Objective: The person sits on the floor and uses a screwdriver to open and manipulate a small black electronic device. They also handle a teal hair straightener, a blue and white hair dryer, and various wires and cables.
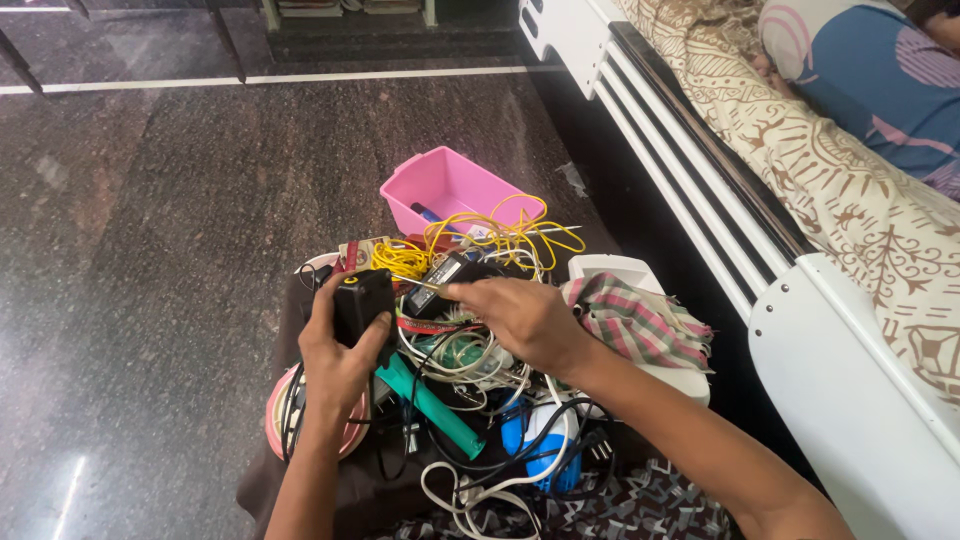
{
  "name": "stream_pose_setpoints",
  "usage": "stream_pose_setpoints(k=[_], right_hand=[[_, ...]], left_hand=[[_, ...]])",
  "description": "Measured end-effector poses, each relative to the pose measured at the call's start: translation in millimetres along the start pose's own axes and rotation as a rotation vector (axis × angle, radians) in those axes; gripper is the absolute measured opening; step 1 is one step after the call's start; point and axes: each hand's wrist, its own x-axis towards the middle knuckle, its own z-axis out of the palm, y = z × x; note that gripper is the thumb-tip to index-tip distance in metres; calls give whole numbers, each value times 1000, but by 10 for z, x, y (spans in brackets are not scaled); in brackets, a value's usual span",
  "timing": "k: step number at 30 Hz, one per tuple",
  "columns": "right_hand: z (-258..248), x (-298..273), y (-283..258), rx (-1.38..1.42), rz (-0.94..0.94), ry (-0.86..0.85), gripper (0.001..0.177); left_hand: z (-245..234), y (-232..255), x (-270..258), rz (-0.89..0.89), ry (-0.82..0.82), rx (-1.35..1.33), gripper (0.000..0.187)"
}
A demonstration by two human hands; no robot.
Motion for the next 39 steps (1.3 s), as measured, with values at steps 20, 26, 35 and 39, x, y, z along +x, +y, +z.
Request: stream_pose_setpoints(k=[20,26,35,39], right_hand=[[-128,154,-430,90,227,28,26],[-175,167,-440,50,238,26,26],[-16,29,-316,306,633,-173,27],[83,10,-231,1179,1019,-252,44]], left_hand=[[109,122,-97,135,-156,116,73],[123,63,-98,185,-159,133,66],[144,19,-92,335,-4,486,55],[135,42,-105,437,116,648,51]])
